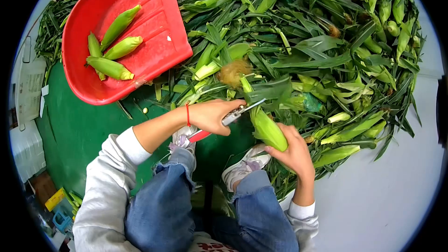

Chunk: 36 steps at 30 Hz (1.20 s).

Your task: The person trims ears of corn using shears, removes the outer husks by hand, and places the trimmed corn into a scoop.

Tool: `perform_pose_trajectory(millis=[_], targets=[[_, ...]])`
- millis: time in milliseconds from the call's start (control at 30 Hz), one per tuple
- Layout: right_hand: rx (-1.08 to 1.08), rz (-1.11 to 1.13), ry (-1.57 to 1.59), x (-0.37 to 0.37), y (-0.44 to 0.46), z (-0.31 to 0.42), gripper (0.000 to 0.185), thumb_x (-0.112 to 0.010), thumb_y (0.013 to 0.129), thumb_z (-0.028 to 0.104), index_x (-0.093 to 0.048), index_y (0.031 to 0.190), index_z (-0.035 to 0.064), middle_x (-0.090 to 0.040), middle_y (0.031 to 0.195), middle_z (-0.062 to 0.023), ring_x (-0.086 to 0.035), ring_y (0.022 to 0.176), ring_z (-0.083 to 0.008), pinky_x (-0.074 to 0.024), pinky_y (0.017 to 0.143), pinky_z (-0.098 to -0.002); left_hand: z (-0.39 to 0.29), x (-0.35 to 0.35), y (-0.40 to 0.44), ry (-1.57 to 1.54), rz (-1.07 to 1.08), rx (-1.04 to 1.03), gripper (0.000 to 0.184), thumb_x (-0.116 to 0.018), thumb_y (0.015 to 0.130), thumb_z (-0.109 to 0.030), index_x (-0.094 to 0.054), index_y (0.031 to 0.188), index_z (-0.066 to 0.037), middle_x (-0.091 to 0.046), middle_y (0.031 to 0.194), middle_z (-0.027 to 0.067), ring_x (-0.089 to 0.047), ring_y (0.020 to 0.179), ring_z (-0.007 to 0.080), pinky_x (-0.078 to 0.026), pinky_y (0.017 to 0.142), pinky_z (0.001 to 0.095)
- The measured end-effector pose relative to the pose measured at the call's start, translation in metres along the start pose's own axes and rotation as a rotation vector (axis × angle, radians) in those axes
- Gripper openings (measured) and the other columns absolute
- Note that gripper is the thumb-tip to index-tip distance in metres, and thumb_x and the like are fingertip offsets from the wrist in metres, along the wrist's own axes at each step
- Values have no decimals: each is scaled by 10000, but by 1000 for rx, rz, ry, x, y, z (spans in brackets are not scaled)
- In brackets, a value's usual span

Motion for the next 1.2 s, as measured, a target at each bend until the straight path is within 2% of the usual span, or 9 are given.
perform_pose_trajectory(millis=[267, 400, 633, 700, 900, 967, 1033, 1100, 1200], targets=[[18, 34, 197, -8, 12, -37, 629, -753, 681, 288, -530, 1194, 0, -574, 1001, -120, -566, 929, -234, -438, 823, -307, 26, 10, -14, 140, -232, -9, 611, -612, 627, -113, -468, 1215, -29, -593, 712, 154, -598, 644, 317, -472, 606, 384], [-115, 97, 1180, -12, -13, -68, 553, -690, 745, 248, -493, 1220, 44, -606, 1051, -104, -625, 891, -245, -497, 831, -372, 87, 52, -36, 149, -537, 177, 405, -608, 657, -99, -511, 1042, -21, -566, 620, 141, -592, 558, 293, -478, 559, 379], [95, 134, 1804, -28, 14, -35, 725, -425, 864, 618, -384, 1323, 58, -464, 1256, -166, -545, 1027, -321, -520, 768, -447, 39, -16, -11, -419, -114, 32, 862, -606, 692, -62, -163, 1431, -23, -473, 1124, 60, -435, 1082, 153, -338, 958, 284], [-58, 13, 1728, -46, 18, -52, 746, -423, 843, 657, -406, 1281, 54, -494, 1166, -110, -548, 984, -268, -525, 737, -417, 12, -32, -6, -442, -69, 45, 893, -623, 695, -72, -131, 1438, -20, -458, 1162, 68, -425, 1106, 161, -328, 968, 279], [-76, -269, 1281, -34, 23, -23, 433, -505, 908, 287, -425, 1247, 29, -539, 1113, -95, -531, 991, -179, -461, 837, -327, -25, -31, 17, -305, -341, -211, 907, -640, 691, -84, -119, 1427, 4, -407, 1305, 180, -379, 1245, 251, -297, 1036, 331], [-114, -231, 1173, -43, 21, -27, 416, -505, 892, 222, -430, 1245, 16, -540, 1114, -85, -520, 1003, -152, -431, 854, -272, -35, -2, 18, -204, -532, -194, 769, -622, 698, -61, -254, 1368, 24, -500, 1212, 162, -498, 1128, 248, -408, 933, 334], [-145, -167, 1219, -47, 17, -32, 443, -525, 871, 206, -431, 1252, 1, -531, 1141, -84, -512, 1011, -140, -406, 865, -252, -11, 27, 18, -335, -687, -75, 679, -633, 677, -110, -390, 1305, -13, -576, 924, 176, -603, 713, 253, -491, 648, 367], [-92, -161, 1139, -41, 14, -30, 454, -532, 865, 193, -428, 1262, 1, -534, 1146, -89, -518, 1011, -148, -408, 873, -259, -11, 58, 4, -278, -686, 44, 672, -600, 678, -36, -381, 1312, -56, -534, 845, 25, -526, 728, 145, -462, 657, 255], [-42, -351, 751, -13, 9, -24, 497, -612, 813, 152, -437, 1246, -18, -561, 1114, -117, -542, 1011, -190, -423, 885, -308, -7, 41, -11, -99, -423, 98, 846, -582, 644, -44, -234, 1416, -50, -517, 1007, 93, -533, 896, 196, -454, 798, 297]])
Point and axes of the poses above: each hand's wrist, its own y-axis towards the middle knuckle, its own x-axis out of the back of the hand, z = x × y, the point moved 9 cm from there along y, towards the middle knuckle
